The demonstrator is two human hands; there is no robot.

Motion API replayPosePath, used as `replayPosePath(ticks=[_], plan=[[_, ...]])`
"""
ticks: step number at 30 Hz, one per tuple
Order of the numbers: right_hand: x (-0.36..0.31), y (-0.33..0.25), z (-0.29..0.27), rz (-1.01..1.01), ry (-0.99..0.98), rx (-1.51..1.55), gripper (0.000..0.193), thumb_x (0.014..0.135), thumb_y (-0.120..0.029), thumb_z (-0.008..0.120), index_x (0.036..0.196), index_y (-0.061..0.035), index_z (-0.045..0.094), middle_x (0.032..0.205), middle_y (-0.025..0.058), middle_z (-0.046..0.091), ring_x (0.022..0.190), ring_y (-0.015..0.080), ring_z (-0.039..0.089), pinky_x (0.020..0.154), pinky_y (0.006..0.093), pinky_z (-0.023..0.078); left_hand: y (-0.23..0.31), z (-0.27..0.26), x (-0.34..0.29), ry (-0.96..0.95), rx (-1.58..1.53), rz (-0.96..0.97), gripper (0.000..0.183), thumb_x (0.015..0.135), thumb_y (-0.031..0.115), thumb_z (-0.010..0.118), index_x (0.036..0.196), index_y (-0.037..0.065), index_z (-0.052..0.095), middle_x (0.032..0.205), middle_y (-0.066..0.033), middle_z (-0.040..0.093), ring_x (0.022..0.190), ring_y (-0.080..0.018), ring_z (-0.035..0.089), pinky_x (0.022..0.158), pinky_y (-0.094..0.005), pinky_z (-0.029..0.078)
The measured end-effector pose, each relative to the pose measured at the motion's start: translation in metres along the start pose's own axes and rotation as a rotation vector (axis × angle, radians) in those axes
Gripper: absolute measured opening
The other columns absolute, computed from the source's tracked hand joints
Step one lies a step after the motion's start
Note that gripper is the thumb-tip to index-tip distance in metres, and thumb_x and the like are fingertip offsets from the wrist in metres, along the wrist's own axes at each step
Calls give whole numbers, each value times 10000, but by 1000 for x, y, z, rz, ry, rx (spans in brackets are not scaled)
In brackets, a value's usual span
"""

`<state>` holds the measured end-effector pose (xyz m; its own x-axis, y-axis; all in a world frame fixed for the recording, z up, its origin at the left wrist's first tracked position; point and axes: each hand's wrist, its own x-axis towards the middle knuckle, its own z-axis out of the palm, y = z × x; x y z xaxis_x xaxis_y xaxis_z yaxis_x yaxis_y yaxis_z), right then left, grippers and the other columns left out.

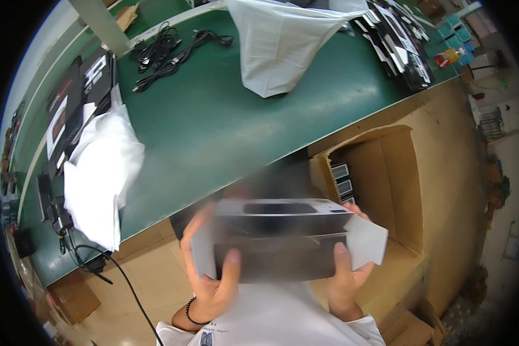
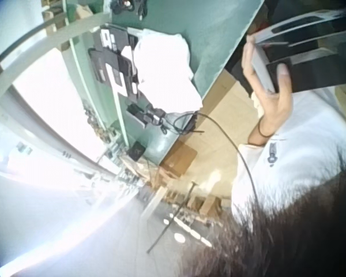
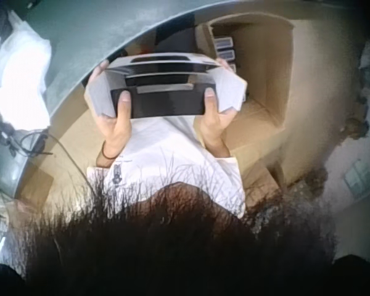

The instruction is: The person packages portable speakers by placing each speaker into a protective foam pouch, loading it into a product box with a cable, and closing the box.

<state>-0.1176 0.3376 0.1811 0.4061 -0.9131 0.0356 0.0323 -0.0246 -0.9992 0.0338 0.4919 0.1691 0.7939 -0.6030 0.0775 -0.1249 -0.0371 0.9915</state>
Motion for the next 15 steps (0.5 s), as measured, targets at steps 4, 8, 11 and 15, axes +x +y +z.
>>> replayPosePath(ticks=[4, 8, 11, 15], plan=[[2, 2, -6, 40, 19, 91, 672, 876, 8, 538, 1518, 72, 348, 1550, 229, 442, 1460, 335, 422, 1243, 490, 286, 13, 5, 1, -40, -340, -91, 1052, 936, 752, 471, 1596, -37, 248, 1651, -260, 277, 1534, -332, 284, 1240, -448, 227], [1, 8, -7, -6, -68, 77, 692, 959, -188, 600, 1536, 76, 324, 1571, 236, 417, 1476, 340, 400, 1241, 497, 292, -2, 3, 6, -55, -190, 31, 730, 953, 173, 579, 1579, -28, 261, 1657, -254, 276, 1543, -341, 282, 1262, -446, 183], [8, 13, -10, -44, -222, 561, 828, 988, -455, 599, 1552, 75, 306, 1572, 243, 415, 1483, 353, 390, 1239, 499, 295, -1, 3, 11, -39, -135, 56, 764, 918, 36, 579, 1594, -24, 228, 1667, -255, 256, 1561, -350, 247, 1273, -446, 148], [7, 7, -14, 70, -202, 186, 964, 948, -597, 617, 1566, 68, 290, 1593, 239, 381, 1504, 353, 356, 1237, 498, 300, 2, -1, 13, -83, -91, 26, 786, 915, -17, 543, 1615, -26, 187, 1685, -261, 214, 1576, -352, 214, 1277, -447, 130]])
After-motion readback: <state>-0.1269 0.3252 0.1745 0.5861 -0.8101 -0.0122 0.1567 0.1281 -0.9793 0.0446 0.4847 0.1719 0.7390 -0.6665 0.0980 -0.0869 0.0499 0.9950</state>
